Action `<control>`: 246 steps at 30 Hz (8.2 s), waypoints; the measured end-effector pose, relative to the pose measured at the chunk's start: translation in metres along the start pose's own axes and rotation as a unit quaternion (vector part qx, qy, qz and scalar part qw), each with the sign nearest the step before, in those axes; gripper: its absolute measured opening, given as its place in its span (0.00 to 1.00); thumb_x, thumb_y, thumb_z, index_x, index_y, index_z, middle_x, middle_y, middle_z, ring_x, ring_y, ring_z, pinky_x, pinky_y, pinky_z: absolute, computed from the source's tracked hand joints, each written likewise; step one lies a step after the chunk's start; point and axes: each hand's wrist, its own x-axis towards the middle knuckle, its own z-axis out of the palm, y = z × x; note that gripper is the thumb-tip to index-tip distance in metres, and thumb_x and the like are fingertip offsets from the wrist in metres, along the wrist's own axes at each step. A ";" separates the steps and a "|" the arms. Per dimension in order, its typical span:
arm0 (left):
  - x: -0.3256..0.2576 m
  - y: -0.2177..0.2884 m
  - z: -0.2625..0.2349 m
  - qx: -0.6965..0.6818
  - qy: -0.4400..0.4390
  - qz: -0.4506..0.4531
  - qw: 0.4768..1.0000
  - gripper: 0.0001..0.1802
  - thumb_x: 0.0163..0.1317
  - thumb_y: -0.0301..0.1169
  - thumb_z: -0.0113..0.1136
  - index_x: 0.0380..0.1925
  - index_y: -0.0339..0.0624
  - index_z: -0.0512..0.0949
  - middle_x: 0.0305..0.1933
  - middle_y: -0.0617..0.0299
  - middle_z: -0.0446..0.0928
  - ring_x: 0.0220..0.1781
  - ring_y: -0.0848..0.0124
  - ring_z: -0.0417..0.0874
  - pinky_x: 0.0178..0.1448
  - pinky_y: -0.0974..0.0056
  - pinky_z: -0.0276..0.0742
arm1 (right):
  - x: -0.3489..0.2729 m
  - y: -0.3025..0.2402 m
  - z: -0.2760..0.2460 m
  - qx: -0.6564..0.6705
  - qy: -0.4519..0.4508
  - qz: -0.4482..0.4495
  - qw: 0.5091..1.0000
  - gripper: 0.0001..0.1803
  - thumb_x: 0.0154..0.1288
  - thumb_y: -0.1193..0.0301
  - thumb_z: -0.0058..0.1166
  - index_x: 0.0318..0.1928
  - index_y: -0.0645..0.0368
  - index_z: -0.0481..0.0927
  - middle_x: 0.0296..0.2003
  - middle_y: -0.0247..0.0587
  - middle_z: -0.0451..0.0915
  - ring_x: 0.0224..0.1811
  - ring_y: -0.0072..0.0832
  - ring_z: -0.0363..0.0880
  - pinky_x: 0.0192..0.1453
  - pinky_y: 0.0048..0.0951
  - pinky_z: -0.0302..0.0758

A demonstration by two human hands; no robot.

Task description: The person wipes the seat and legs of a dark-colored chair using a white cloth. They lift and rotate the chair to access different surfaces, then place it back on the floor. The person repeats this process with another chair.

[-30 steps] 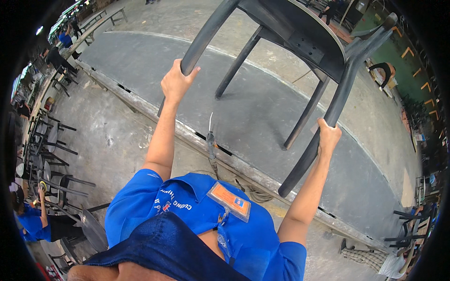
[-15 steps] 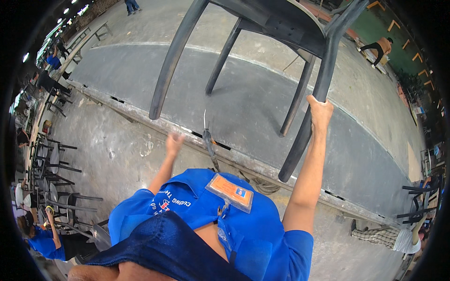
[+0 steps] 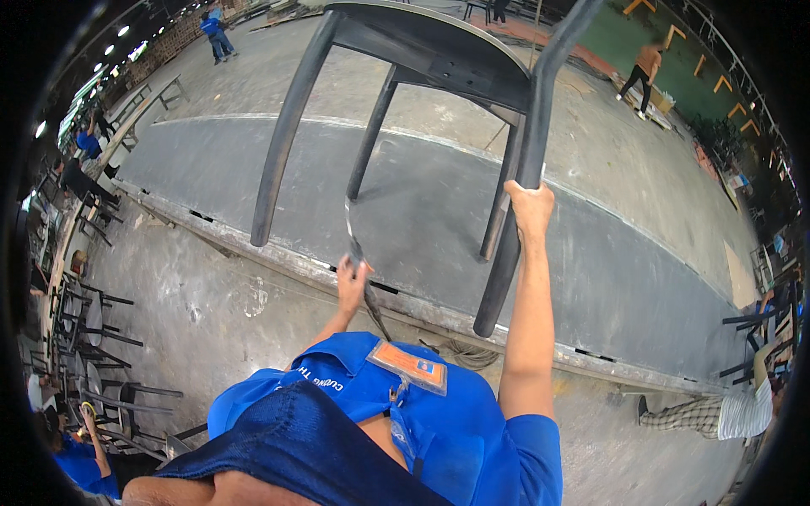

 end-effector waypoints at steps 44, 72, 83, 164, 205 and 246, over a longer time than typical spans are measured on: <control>0.187 0.496 -0.136 -0.116 -0.131 0.187 0.967 0.27 0.67 0.47 0.48 0.55 0.36 0.64 0.20 0.55 0.75 0.11 0.69 0.73 0.16 0.65 0.71 | -0.095 0.018 0.017 0.111 -0.047 -0.156 0.980 0.17 0.41 0.74 0.58 0.33 0.71 0.73 0.35 0.53 0.70 0.42 0.49 0.71 0.49 0.42 0.69; 0.002 0.066 -0.314 -0.024 -0.042 -0.237 0.970 0.27 0.63 0.51 0.53 0.50 0.39 0.70 0.18 0.61 0.76 0.16 0.72 0.78 0.23 0.66 0.75 | -0.055 0.016 0.040 0.096 -0.007 -0.063 0.993 0.17 0.44 0.71 0.62 0.34 0.72 0.80 0.28 0.43 0.81 0.28 0.26 0.78 0.36 0.29 0.74; -0.045 -0.054 -0.200 -0.111 -0.274 -0.267 0.917 0.24 0.56 0.50 0.63 0.41 0.39 0.79 0.32 0.54 0.81 0.39 0.68 0.81 0.45 0.60 0.75 | -0.028 0.014 0.038 0.062 -0.032 -0.040 0.997 0.17 0.46 0.69 0.64 0.34 0.69 0.78 0.25 0.36 0.76 0.24 0.23 0.73 0.29 0.25 0.69; 0.245 0.196 -0.036 0.345 0.070 0.244 0.904 0.44 0.51 0.22 0.52 0.69 0.45 0.47 0.74 0.57 0.46 0.74 0.54 0.47 0.69 0.38 0.48 | -0.133 0.002 0.069 0.180 -0.115 -0.141 0.967 0.14 0.47 0.73 0.60 0.33 0.68 0.72 0.35 0.46 0.67 0.39 0.42 0.70 0.45 0.39 0.67; 0.118 0.122 -0.057 -0.297 -0.376 -0.114 0.870 0.40 0.62 0.55 0.51 0.66 0.42 0.57 0.65 0.51 0.65 0.63 0.61 0.69 0.59 0.58 0.71 | -0.117 -0.006 0.094 0.117 -0.056 -0.111 0.985 0.20 0.45 0.69 0.62 0.36 0.71 0.75 0.35 0.52 0.73 0.37 0.47 0.75 0.45 0.40 0.70; 0.009 0.068 -0.136 -0.396 -0.281 -0.251 0.838 0.12 0.47 0.32 0.71 0.26 0.39 0.77 0.18 0.65 0.73 0.19 0.76 0.75 0.24 0.69 0.70 | -0.026 0.068 0.040 -0.059 -0.084 -0.057 0.993 0.13 0.45 0.70 0.61 0.29 0.65 0.76 0.20 0.34 0.74 0.23 0.21 0.71 0.28 0.27 0.70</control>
